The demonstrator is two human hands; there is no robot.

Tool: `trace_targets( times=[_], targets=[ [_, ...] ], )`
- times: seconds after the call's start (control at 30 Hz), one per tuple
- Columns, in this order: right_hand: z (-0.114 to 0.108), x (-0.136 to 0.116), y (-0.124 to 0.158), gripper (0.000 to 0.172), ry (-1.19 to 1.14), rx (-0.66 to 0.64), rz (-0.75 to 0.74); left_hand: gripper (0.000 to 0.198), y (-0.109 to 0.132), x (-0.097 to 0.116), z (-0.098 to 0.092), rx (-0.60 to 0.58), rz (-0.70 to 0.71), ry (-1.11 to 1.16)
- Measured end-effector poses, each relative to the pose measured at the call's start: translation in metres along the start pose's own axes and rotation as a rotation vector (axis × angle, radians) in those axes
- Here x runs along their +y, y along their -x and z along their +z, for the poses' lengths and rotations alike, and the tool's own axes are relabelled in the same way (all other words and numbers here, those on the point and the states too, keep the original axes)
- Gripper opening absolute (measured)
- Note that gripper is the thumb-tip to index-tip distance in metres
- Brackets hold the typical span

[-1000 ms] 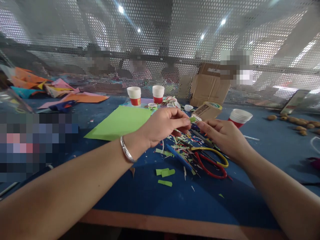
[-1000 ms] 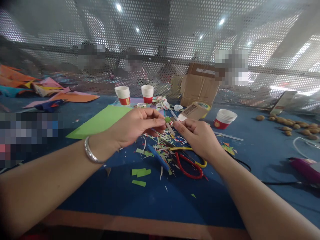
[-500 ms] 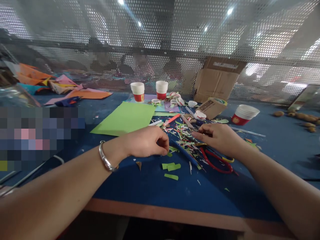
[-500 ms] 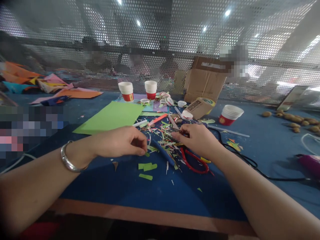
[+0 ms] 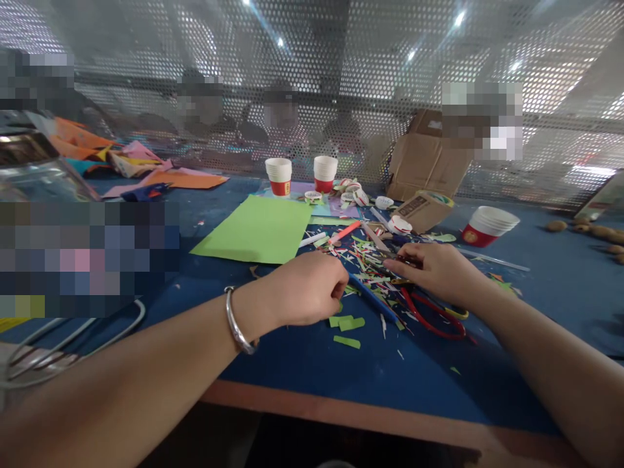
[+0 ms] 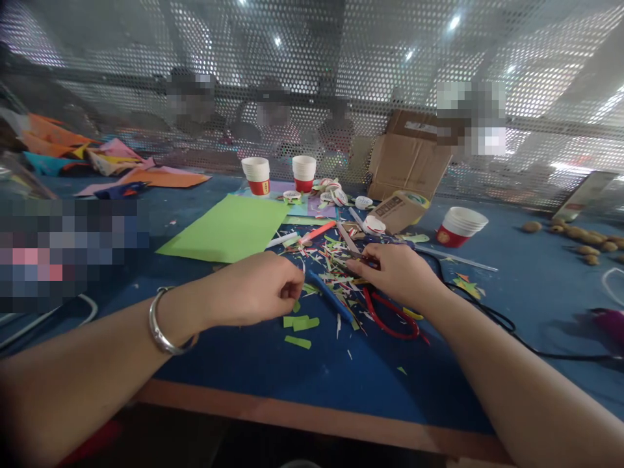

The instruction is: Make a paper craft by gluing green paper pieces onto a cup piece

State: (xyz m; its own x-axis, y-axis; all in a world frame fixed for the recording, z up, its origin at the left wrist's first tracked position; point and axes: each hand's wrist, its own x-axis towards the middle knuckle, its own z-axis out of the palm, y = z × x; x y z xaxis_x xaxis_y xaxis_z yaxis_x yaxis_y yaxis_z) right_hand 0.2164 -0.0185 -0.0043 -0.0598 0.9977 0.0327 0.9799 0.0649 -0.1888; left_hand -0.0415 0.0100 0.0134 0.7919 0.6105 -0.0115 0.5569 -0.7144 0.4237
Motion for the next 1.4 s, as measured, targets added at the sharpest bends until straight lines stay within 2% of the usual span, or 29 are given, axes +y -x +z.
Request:
trace_targets(
  times=[0.13,0.27,0.37,0.53,0.6,0.67,0.73,0.8,0.9,1.0,1.17,1.4],
  targets=[
    [-0.001,-0.001,0.001,0.049,0.092,-0.022,0.049,0.009,-0.001,0.004,-0.008,0.015,-0.022,0.125],
    [-0.001,-0.003,0.002,0.044,0.126,-0.041,0.075,0.003,-0.008,0.005,-0.006,0.044,-0.094,0.614],
    [0.000,-0.004,0.002,0.044,0.147,-0.050,0.064,0.006,-0.014,0.005,0.003,0.116,-0.144,0.978],
    [-0.002,-0.002,0.004,0.042,0.200,-0.040,0.039,0.009,-0.020,0.004,0.014,0.272,-0.220,1.258],
    [-0.003,-0.002,0.007,0.040,0.250,0.011,0.039,0.010,-0.022,0.005,0.016,0.287,-0.258,1.304],
    [-0.005,-0.002,0.011,0.036,0.270,0.123,-0.008,0.010,-0.024,0.006,0.018,0.286,-0.284,1.341],
    [-0.007,-0.006,0.015,0.031,0.173,0.259,-0.117,0.011,-0.025,0.008,0.020,0.286,-0.294,1.369],
    [-0.008,-0.011,0.018,0.026,-0.042,0.335,-0.220,0.012,-0.025,0.009,0.022,0.293,-0.294,1.379],
    [-0.008,-0.021,0.022,0.021,-0.333,0.321,-0.287,0.013,-0.026,0.010,0.023,0.314,-0.289,1.374],
    [-0.004,-0.028,0.022,0.019,-0.444,0.295,-0.308,0.012,-0.027,0.012,0.026,0.326,-0.269,1.359],
    [0.000,-0.031,0.022,0.011,-0.472,0.311,-0.343,0.018,-0.029,0.014,0.030,0.286,-0.242,1.382],
    [-0.003,-0.033,0.026,0.007,-0.449,0.368,-0.322,0.013,-0.022,0.010,0.023,0.121,-0.241,1.429]
  ],
)
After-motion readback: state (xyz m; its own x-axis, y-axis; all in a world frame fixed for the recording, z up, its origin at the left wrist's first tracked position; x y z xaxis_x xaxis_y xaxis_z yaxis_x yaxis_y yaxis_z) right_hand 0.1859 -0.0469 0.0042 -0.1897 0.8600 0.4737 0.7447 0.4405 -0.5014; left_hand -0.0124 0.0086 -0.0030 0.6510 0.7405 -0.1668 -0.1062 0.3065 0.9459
